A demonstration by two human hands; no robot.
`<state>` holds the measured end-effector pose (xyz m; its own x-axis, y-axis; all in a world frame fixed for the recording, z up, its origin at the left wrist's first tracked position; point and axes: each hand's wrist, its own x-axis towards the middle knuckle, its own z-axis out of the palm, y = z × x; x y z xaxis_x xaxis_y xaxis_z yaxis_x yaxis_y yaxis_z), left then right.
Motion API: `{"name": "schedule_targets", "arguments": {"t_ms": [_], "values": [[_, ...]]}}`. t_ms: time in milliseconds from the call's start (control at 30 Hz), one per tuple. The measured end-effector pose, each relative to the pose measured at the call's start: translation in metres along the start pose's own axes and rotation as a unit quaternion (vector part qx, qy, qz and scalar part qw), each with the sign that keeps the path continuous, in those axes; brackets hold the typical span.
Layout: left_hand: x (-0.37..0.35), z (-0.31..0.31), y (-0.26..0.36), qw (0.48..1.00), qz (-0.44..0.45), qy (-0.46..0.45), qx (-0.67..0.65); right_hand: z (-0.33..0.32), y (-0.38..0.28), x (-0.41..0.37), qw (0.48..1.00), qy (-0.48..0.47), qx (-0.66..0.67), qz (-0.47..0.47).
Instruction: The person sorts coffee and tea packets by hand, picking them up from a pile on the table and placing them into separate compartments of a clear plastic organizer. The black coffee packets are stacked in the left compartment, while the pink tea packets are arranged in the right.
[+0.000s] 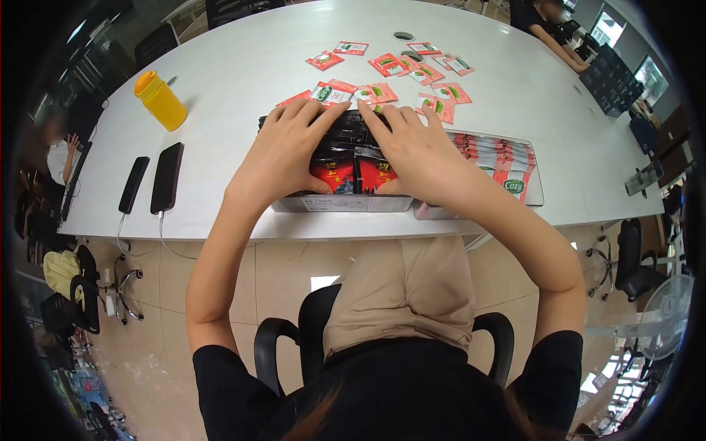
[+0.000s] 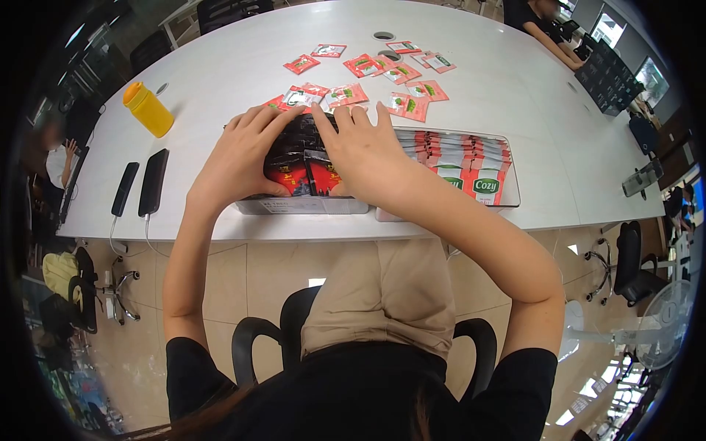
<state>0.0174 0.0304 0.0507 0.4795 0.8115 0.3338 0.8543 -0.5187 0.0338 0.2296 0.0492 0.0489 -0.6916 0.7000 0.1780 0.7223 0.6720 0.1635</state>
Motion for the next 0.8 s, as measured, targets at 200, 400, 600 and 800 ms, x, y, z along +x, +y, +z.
{"name": "schedule_targets", "arguments": {"t_ms": [200,400,600,800], "values": [[-0.002,-0.009,-0.006,0.997,0.015,-0.018,-0.078,-0.004,0.020,-0.006,0.979,0.027,0.201,-0.018],[-0.009,-0.032,0.007,0.978,0.051,0.106,-0.170,-0.070,0.031,-0.060,0.848,0.353,0.395,-0.008],[-0.032,-0.059,0.072,0.877,0.093,0.288,-0.373,-0.122,0.028,-0.147,0.748,0.597,0.256,-0.135],[-0.046,-0.077,0.125,0.800,0.140,0.304,-0.499,-0.156,0.018,-0.169,0.729,0.567,0.298,-0.241]]}}
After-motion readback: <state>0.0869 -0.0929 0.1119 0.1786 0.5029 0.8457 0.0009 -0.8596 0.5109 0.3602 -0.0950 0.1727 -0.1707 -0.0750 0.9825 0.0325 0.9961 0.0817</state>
